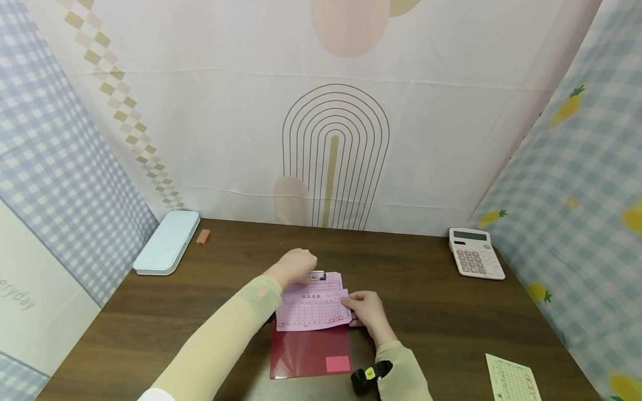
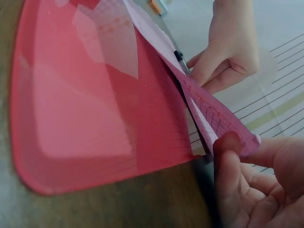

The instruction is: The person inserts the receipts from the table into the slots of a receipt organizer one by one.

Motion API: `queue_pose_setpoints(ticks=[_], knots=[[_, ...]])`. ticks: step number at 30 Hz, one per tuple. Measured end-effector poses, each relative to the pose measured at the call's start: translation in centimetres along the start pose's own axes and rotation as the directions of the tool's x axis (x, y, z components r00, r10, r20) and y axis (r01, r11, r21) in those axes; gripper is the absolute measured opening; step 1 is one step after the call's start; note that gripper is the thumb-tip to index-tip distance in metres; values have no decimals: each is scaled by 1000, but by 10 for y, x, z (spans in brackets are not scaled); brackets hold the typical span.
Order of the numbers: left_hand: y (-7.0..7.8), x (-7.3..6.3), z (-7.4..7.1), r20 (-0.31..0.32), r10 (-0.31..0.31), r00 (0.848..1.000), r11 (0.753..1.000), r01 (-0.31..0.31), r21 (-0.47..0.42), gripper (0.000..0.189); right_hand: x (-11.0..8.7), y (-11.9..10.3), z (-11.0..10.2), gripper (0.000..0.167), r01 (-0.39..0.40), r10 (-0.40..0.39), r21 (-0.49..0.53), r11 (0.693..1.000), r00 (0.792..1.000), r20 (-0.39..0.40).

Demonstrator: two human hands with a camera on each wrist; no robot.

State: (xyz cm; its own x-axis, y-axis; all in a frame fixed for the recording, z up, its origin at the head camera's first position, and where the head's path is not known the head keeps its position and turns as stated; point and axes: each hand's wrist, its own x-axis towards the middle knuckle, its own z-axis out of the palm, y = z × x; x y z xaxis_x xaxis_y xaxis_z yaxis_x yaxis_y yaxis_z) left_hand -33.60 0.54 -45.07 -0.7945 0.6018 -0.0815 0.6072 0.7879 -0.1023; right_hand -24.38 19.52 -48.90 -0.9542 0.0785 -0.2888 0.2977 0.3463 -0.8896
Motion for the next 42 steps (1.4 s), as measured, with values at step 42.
queue_pose_setpoints(ticks=[42], knots=[[2,3,-6,87,15,996,998,-10,-66,10,26,-10,24,14,50,-42,97,994,995,-90]])
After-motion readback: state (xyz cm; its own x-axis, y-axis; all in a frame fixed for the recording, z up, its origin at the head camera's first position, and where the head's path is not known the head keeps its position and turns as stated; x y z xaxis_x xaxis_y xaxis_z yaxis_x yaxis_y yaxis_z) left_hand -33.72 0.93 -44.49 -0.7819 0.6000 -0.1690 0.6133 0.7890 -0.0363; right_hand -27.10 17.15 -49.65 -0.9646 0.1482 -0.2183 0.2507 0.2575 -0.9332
